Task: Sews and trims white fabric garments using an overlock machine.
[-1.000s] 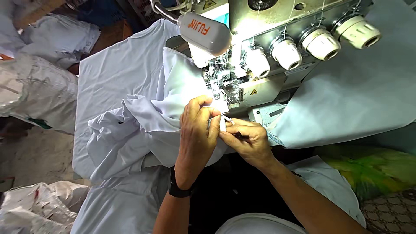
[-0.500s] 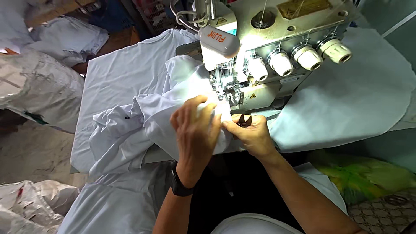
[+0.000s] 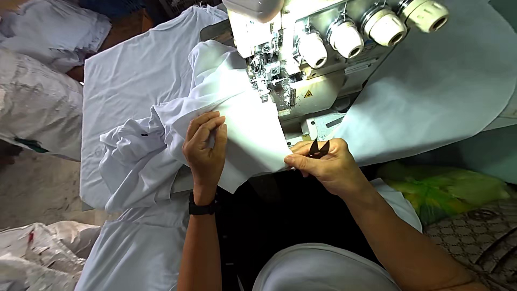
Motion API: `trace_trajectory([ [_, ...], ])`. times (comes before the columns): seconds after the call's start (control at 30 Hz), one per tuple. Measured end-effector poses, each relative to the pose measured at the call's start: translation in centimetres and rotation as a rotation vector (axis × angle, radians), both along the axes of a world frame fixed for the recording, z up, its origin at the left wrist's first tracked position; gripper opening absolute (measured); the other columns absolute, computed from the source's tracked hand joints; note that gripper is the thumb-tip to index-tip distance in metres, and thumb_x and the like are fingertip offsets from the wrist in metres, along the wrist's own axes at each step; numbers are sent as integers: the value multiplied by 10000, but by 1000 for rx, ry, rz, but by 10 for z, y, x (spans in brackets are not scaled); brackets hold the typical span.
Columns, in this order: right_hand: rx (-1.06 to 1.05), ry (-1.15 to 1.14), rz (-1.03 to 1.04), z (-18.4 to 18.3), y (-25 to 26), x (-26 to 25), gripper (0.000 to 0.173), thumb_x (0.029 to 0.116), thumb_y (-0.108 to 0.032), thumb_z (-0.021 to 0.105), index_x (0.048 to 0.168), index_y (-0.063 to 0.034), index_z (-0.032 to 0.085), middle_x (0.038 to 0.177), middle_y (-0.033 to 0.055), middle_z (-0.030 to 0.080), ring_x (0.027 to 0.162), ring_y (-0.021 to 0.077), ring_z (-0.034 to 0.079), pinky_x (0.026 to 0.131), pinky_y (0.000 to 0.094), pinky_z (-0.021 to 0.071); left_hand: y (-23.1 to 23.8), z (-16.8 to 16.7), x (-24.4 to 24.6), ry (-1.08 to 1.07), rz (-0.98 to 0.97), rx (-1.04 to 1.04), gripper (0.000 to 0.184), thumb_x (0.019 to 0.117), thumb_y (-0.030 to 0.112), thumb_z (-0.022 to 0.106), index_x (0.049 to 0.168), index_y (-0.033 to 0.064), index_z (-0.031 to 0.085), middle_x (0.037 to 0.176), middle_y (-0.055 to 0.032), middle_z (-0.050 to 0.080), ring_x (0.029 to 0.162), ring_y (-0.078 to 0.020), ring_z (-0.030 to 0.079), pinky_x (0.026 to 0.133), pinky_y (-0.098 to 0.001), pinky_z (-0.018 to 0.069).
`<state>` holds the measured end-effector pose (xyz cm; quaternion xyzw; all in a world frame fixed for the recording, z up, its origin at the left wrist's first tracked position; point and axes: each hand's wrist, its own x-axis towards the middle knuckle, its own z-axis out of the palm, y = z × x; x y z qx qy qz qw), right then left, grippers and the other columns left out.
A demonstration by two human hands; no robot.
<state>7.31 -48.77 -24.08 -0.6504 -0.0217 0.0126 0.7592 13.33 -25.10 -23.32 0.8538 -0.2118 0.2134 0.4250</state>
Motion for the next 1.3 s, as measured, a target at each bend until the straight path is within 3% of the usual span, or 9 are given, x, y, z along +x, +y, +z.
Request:
trace_trajectory([
  [0.17, -163, -132, -75, 2, 4, -3, 143, 809, -32, 735, 679, -86, 712, 815, -37, 709, 652, -36, 608, 559, 118, 509, -8, -10, -9, -114, -16, 72, 476, 938, 272, 705, 1257, -68, 615, 1445, -235, 520, 1412, -256, 462, 1165, -363, 390],
  [0.27, -226, -229, -125, 1, 6, -6, 200, 805, -49, 727, 630, -77, 635, 809, -24, 692, 651, -54, 576, 556, 98, 469, -32, -25, -31, -235, -90, 235, 699, 862, 602, 727, 1380, 200, 483, 1582, -65, 373, 1540, -217, 233, 1258, -477, 166],
  [0.33, -237, -257, -126, 6, 12, -8, 236, 806, -38, 701, 618, -88, 569, 728, -41, 632, 630, -60, 556, 553, 89, 462, -37, -40, -30, -316, -83, 327, 504, 935, 448, 687, 1364, 274, 486, 1598, -49, 358, 1561, -255, 173, 1245, -541, 83],
  [0.5, -155, -213, -170, -1, 29, 3, 169, 815, -11, 689, 730, -106, 578, 682, -86, 588, 600, -67, 549, 564, 92, 477, -19, -28, -12, -422, -22, 302, 148, 1044, 172, 561, 1180, 162, 620, 1411, -82, 562, 1475, -249, 372, 1238, -491, 193],
  [0.63, -177, -239, -233, 0, 30, 32, 108, 819, -7, 693, 918, -20, 735, 738, -57, 683, 605, -42, 596, 561, 133, 517, -27, 18, 5, -183, -152, 394, 255, 905, -44, 599, 1086, 21, 765, 1203, -139, 736, 1248, -310, 646, 1133, -622, 357],
  [0.9, -405, -390, -335, -5, 35, 57, 132, 920, -63, 668, 972, 4, 769, 726, -19, 678, 567, -56, 515, 528, 121, 439, -20, 33, 104, 27, -314, 267, 428, 798, -209, 487, 1071, -35, 768, 1197, -192, 733, 1221, -351, 662, 1118, -555, 425],
  [1.1, -355, -466, -162, -73, 40, 24, 219, 951, -57, 631, 793, 79, 700, 668, 72, 659, 597, -47, 553, 603, 87, 453, -35, 50, 138, 184, -17, 317, 364, 904, -127, 483, 1173, -57, 719, 1247, -235, 691, 1217, -378, 632, 1082, -533, 423],
  [1.2, -296, -441, -83, -54, 27, 30, 355, 992, -263, 621, 812, 35, 692, 683, -16, 631, 611, -90, 511, 587, 91, 431, -37, 49, 136, 344, 196, 159, 411, 955, -95, 445, 1291, -25, 671, 1382, -205, 628, 1349, -322, 549, 1156, -479, 368],
  [1.3, -523, -481, -78, -18, 7, 46, 705, 1027, -676, 352, 936, -51, 665, 672, -49, 543, 589, -14, 487, 562, 198, 441, -27, 43, 98, 401, 267, 74, 475, 953, -80, 462, 1402, -7, 597, 1406, -211, 610, 1369, -318, 534, 1168, -472, 374],
])
